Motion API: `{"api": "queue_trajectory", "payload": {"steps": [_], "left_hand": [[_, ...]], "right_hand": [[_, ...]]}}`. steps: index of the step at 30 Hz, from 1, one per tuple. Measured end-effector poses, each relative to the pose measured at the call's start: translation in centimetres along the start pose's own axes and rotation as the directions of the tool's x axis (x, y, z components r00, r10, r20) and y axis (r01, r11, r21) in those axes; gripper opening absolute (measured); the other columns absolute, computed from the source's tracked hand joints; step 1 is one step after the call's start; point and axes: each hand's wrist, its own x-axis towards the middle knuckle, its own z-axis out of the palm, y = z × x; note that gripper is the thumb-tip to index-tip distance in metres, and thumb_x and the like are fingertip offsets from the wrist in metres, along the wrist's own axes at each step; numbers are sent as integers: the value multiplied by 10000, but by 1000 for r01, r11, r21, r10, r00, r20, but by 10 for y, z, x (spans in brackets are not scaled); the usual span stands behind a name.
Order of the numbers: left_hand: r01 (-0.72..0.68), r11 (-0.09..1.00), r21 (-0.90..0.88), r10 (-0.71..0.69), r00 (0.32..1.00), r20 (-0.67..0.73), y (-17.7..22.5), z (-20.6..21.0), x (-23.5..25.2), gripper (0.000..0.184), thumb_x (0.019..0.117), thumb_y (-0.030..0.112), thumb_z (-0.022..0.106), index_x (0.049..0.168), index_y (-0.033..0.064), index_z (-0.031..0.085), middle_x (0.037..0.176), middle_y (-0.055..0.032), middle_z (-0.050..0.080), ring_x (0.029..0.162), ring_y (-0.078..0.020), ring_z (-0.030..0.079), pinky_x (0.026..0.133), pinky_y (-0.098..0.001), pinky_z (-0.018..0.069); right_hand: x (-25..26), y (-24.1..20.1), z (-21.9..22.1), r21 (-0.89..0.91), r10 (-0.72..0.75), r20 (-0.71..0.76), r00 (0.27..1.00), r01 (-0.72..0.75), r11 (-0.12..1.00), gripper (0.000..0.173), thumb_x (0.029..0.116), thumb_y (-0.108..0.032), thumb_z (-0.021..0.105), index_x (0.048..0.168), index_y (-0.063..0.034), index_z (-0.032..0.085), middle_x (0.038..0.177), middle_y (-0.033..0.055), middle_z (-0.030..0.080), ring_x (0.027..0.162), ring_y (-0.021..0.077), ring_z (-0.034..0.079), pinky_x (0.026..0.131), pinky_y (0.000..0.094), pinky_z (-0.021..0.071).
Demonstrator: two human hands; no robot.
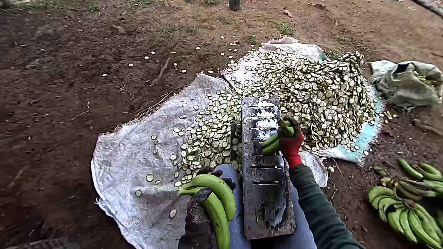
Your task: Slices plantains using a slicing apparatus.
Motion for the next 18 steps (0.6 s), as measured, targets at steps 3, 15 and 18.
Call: {"api": "queue_trajectory", "payload": {"steps": [3, 15, 18], "left_hand": [[42, 992, -120, -38, 999, 32, -14, 8, 4, 651, 934, 375, 655, 1477, 76, 456, 1333, -251, 611, 1087, -429, 677, 905, -618, 572], [225, 862, -453, -169, 972, 161, -57, -33, 26, 755, 820, 449, 777, 1472, 174, 513, 1239, -175, 662, 1039, -364, 691, 879, -580, 578], [239, 837, -493, -174, 969, 175, -54, -35, 27, 775, 802, 441, 796, 1475, 183, 511, 1238, -166, 662, 1046, -361, 687, 887, -588, 570]], "right_hand": [[53, 9, 30, -24, -42, 27, 999, 43, 999, 479, 868, -102, 722, 1333, -33, 636, 1204, 169, 711, 1057, 270, 705, 933, 474, 566], [-68, -9, -40, -17, -162, 101, 982, 164, 986, 471, 851, -225, 783, 1201, 72, 676, 1134, 177, 729, 1053, 190, 710, 955, 344, 576], [37, 11, 33, -121, -206, 93, 974, 216, 969, 466, 823, -71, 731, 1272, 35, 658, 1189, 235, 701, 1062, 361, 699, 913, 531, 564]]}}
